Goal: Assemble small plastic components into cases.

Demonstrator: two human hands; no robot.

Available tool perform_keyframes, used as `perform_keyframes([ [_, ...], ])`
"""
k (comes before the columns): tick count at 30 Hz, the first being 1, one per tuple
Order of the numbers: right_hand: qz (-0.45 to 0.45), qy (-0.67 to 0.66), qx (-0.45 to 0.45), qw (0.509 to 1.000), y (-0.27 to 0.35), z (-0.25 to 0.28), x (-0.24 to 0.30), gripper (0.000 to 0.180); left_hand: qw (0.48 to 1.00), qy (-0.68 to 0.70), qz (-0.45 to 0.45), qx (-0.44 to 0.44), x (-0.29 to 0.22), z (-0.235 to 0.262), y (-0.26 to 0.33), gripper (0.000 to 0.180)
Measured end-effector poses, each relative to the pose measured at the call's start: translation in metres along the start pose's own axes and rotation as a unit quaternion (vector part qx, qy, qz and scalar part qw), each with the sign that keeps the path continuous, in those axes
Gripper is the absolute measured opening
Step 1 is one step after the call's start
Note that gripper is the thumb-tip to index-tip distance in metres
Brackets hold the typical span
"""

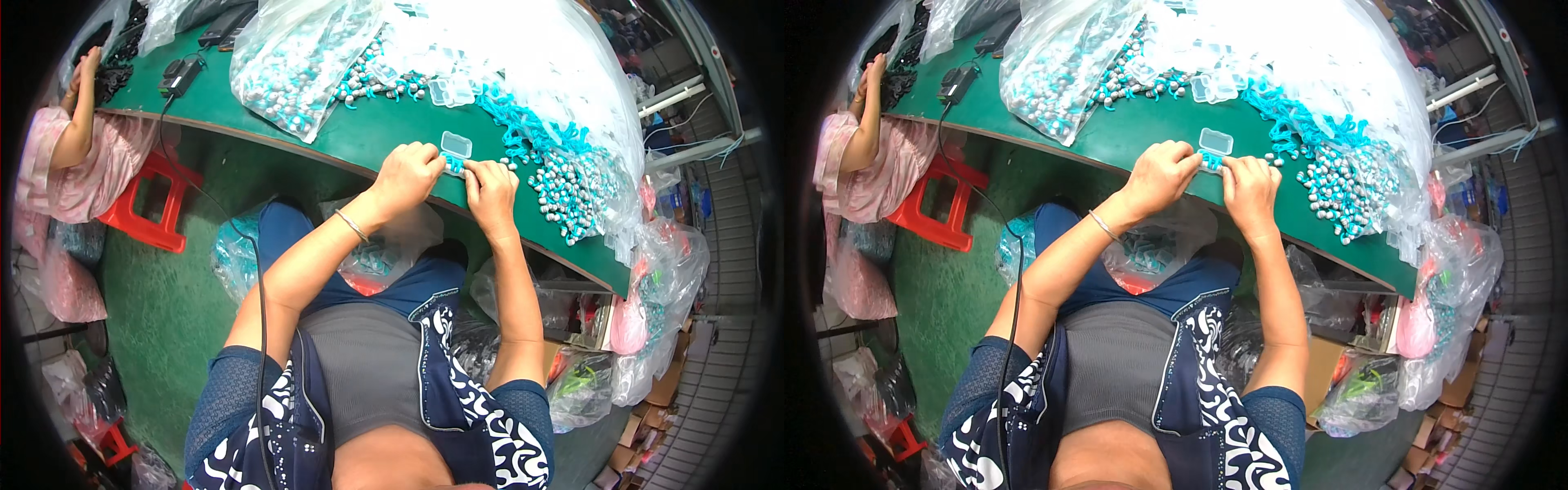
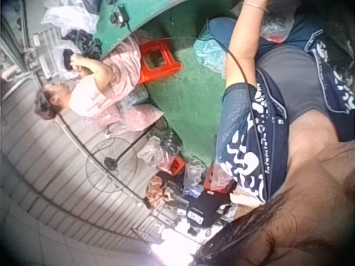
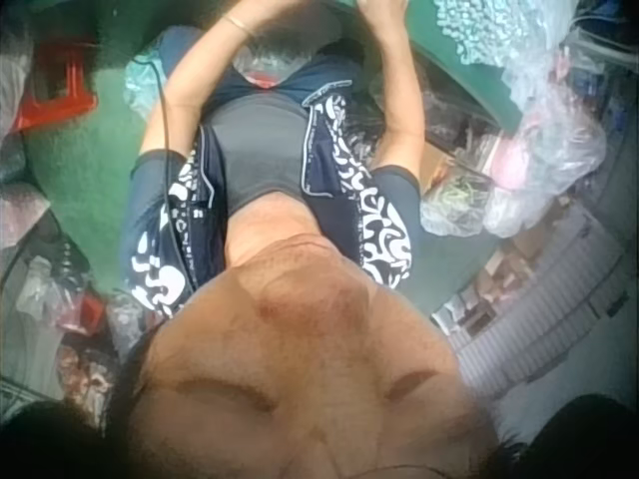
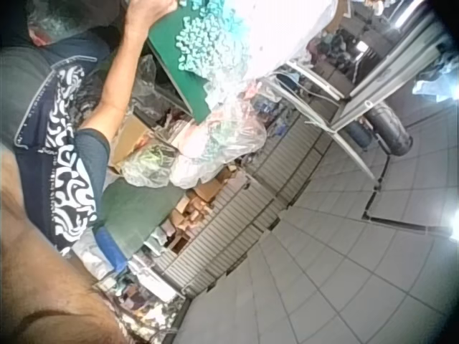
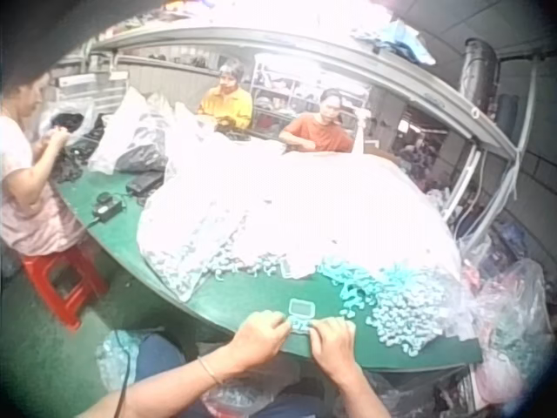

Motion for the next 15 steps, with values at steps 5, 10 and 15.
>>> perform_keyframes([
  [5,-0.052,0.003,0.022,0.998,-0.015,0.004,-0.021,0.018,1.0,0.016,-0.014,0.002,0.001,0.002,-0.001,0.02],
  [10,-0.048,0.066,0.064,0.995,-0.044,-0.016,-0.031,0.021,0.999,0.02,-0.011,0.023,0.001,0.002,-0.001,0.021],
  [15,-0.054,-0.003,0.062,0.997,-0.046,-0.021,-0.039,0.021,0.999,0.036,-0.007,0.021,0.002,-0.005,-0.002,0.022],
])
Point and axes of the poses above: each hand's wrist, its own y-axis away from the middle knuckle, its own z-axis out of the back of the hand, x = y × z, the point moved 9 cm from there along -y, towards the middle knuckle, and after that the axes turned 13 degrees about x, right-handed, at the moved point
